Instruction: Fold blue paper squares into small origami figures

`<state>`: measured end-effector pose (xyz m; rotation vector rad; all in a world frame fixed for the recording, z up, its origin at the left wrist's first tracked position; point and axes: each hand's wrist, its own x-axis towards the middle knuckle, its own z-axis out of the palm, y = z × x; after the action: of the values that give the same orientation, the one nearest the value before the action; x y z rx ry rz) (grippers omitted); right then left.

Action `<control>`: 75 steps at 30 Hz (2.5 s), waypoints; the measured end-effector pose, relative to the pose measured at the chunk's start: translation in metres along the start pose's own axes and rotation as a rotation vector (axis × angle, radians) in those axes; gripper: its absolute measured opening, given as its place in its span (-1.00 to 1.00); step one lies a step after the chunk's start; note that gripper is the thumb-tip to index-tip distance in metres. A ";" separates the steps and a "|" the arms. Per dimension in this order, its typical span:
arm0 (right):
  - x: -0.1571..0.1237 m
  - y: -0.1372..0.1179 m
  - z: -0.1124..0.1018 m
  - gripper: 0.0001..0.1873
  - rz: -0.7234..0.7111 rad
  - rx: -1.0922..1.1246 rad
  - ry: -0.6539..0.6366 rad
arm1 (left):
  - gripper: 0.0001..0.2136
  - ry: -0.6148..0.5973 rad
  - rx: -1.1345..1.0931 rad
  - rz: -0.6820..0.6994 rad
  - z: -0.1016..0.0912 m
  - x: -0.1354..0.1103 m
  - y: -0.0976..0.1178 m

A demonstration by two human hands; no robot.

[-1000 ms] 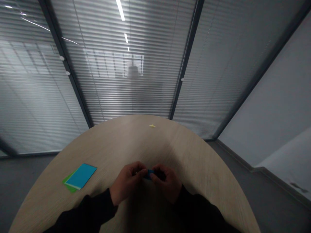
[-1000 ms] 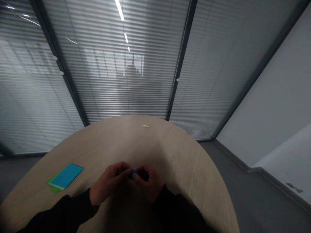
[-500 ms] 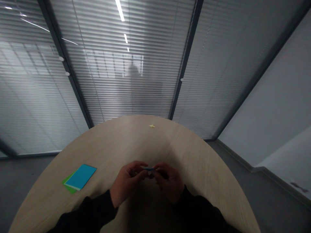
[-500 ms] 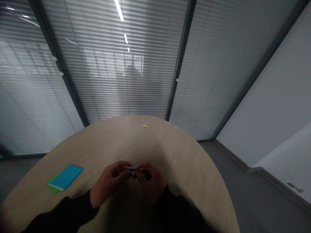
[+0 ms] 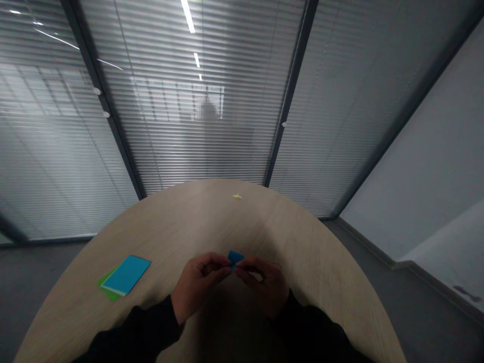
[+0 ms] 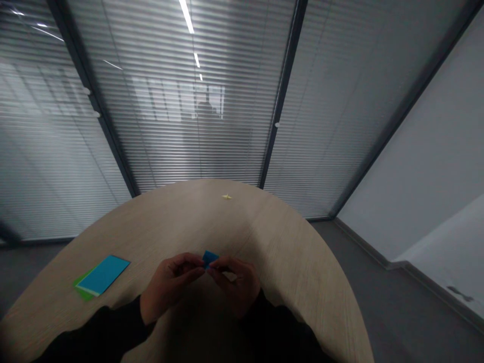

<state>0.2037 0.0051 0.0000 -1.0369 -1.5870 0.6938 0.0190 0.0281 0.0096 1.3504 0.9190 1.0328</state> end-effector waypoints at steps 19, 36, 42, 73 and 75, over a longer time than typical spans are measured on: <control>-0.001 0.010 0.011 -0.85 0.172 0.067 0.101 | -0.82 0.023 0.068 0.006 0.005 0.002 -0.003; 0.000 0.005 0.012 -0.88 0.111 0.026 0.125 | -0.78 0.043 0.049 0.027 0.006 0.003 -0.003; 0.000 0.001 0.012 -0.81 0.102 -0.048 0.163 | -0.75 -0.091 0.066 0.008 0.005 0.005 -0.004; 0.007 0.000 0.008 -0.56 0.249 0.309 0.080 | -0.77 -0.066 0.406 0.042 0.003 0.000 0.005; 0.007 -0.002 0.009 -0.56 0.259 0.317 0.072 | -0.76 -0.065 0.414 0.052 0.003 0.000 0.005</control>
<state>0.1945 0.0111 0.0023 -1.0250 -1.2417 1.0356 0.0215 0.0268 0.0149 1.7478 1.0923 0.8586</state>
